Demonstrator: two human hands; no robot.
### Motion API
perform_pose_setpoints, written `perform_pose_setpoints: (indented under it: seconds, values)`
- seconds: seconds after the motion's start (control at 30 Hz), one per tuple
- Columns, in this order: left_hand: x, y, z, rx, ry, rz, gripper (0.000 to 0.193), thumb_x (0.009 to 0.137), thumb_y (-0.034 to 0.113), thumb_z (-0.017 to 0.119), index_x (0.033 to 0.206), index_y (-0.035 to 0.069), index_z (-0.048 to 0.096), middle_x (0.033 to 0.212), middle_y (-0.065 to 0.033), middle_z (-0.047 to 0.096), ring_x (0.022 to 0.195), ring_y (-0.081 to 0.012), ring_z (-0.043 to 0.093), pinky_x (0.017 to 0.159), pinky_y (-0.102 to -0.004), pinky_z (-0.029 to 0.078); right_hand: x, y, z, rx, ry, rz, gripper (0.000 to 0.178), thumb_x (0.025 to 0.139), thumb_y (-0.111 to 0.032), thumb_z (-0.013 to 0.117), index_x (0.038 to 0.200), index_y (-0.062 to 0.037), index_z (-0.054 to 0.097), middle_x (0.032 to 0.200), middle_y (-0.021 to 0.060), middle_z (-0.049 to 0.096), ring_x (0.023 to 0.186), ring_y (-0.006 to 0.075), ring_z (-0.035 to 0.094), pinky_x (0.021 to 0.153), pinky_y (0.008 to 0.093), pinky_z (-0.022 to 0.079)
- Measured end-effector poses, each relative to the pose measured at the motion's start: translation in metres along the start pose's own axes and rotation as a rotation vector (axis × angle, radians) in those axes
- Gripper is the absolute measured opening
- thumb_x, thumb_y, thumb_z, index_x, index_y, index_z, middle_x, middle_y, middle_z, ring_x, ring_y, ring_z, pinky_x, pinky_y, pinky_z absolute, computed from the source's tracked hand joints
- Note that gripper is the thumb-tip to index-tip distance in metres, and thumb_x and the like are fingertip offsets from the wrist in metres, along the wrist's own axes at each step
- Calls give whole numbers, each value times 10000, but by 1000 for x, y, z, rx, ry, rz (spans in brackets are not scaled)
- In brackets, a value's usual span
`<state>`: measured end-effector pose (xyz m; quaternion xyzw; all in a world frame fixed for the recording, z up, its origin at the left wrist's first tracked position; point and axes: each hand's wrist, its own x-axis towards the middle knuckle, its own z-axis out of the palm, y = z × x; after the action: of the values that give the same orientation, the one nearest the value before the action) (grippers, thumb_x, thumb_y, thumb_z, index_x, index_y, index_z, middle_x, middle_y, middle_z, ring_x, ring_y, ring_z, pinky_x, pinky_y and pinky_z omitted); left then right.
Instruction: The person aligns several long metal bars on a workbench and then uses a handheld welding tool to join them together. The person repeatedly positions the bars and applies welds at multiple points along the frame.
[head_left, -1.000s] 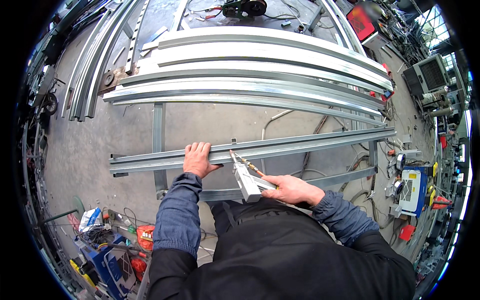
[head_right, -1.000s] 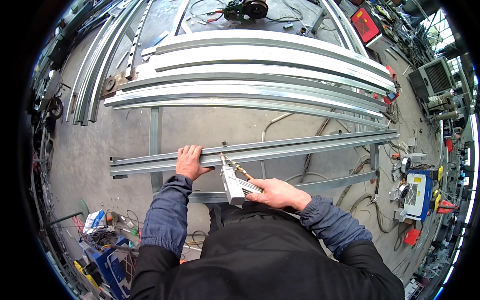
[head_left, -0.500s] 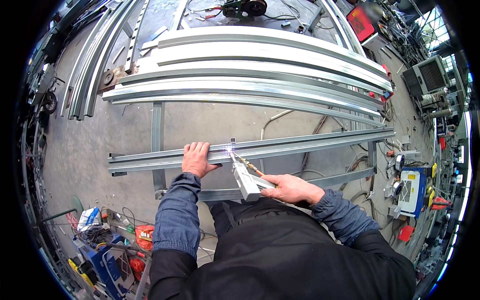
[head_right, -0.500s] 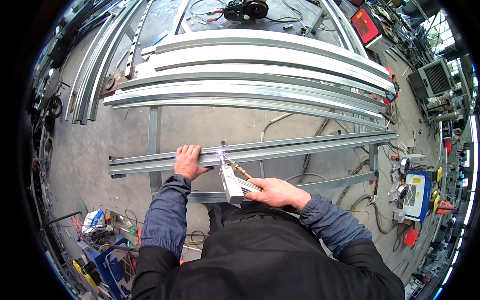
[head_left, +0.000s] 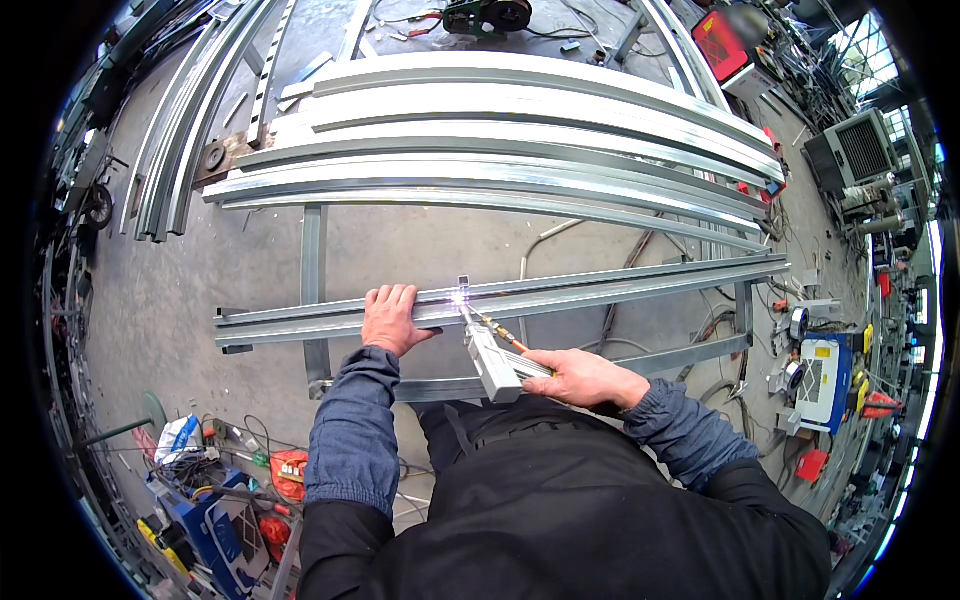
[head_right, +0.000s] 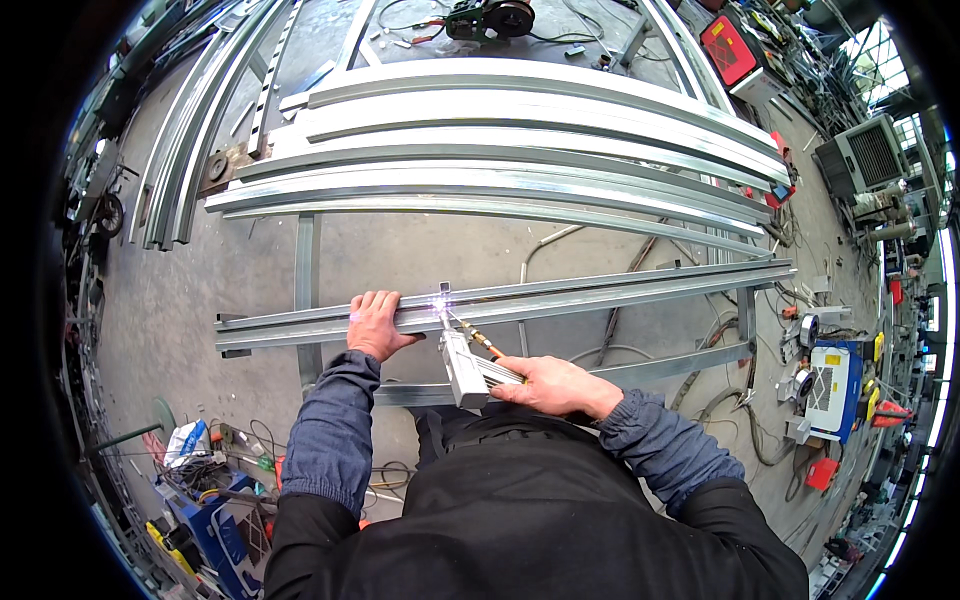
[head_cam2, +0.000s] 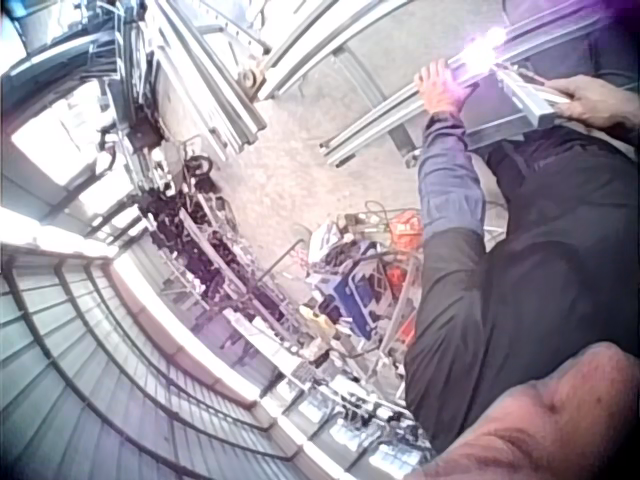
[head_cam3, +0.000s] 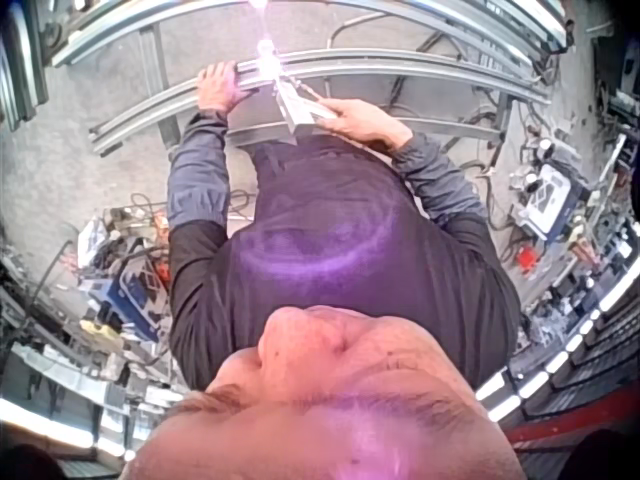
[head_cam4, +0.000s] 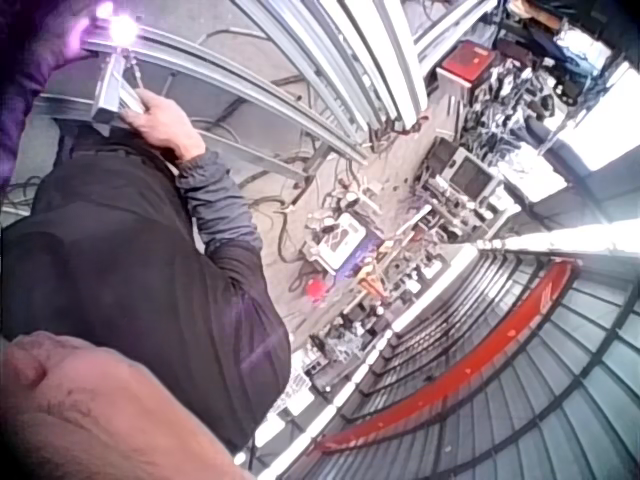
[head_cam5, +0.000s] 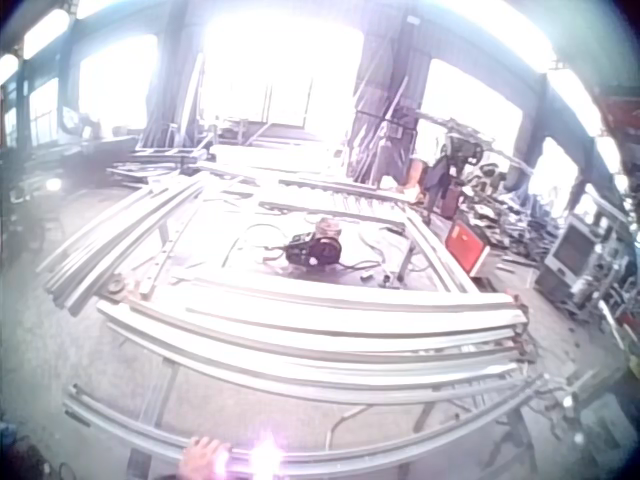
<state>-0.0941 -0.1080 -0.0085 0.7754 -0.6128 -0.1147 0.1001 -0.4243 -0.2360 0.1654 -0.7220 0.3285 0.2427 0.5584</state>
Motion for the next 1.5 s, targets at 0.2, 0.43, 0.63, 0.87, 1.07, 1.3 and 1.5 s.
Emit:
perform_pose_setpoints:
  seconds: [0.2, 0.43, 0.63, 0.87, 1.07, 1.3, 1.5]
  values:
    - [-1, -3, 4, -1, 13, 6, 853, 637, 563, 997, 1289, 115, 681, 1220, -63, 688, 1233, -277, 610, 1134, -445, 414, -2, 0, 0, 0, 10, 8, 710, 1067, -584, 671, 1631, -171, 553, 1324, 223, 763, 1223, 411, 723, 1037, 436, 552]
    - [-2, -2, 3, 4, 16, 5, 856, 636, 564, 997, 1293, 119, 676, 1218, -60, 685, 1232, -276, 609, 1131, -445, 415, -4, -2, -2, -2, 3, 27, 694, 1071, -573, 671, 1632, -181, 554, 1331, 216, 765, 1230, 405, 722, 1044, 434, 549]
    - [-1, -1, 1, 1, 16, 4, 868, 637, 564, 996, 1306, 115, 672, 1221, -62, 683, 1235, -277, 607, 1132, -441, 416, -5, 0, -3, 26, 10, 12, 681, 1069, -567, 675, 1619, -180, 567, 1328, 205, 768, 1228, 387, 726, 1045, 428, 549]
    - [0, 0, -2, 6, -33, -21, 864, 640, 552, 998, 1312, 120, 669, 1228, -61, 684, 1246, -273, 601, 1139, -440, 413, -6, -1, -6, 19, 3, 21, 664, 1067, -549, 682, 1605, -175, 578, 1317, 198, 773, 1206, 376, 732, 1030, 425, 551]
    - [-1, 0, 1, 5, 10, -3, 859, 630, 543, 1002, 1305, 124, 675, 1227, -58, 684, 1245, -272, 602, 1136, -440, 414, -5, 6, -7, 16, -1, 6, 674, 1065, -545, 687, 1614, -171, 570, 1332, 199, 769, 1221, 373, 730, 1040, 424, 549]
    - [0, 0, 3, -3, 16, 0, 865, 626, 548, 1002, 1303, 117, 681, 1229, -57, 685, 1243, -273, 605, 1140, -444, 416, -4, 13, -6, 30, 9, 5, 693, 1062, -551, 687, 1625, -167, 559, 1354, 201, 762, 1248, 377, 723, 1053, 420, 547]
    - [0, -2, 2, -6, 24, 0, 864, 626, 548, 1000, 1304, 116, 685, 1234, -56, 686, 1242, -274, 605, 1141, -446, 416, -4, 12, -6, 31, 3, 12, 688, 1061, -550, 684, 1623, -171, 561, 1345, 208, 762, 1245, 381, 722, 1052, 422, 546]
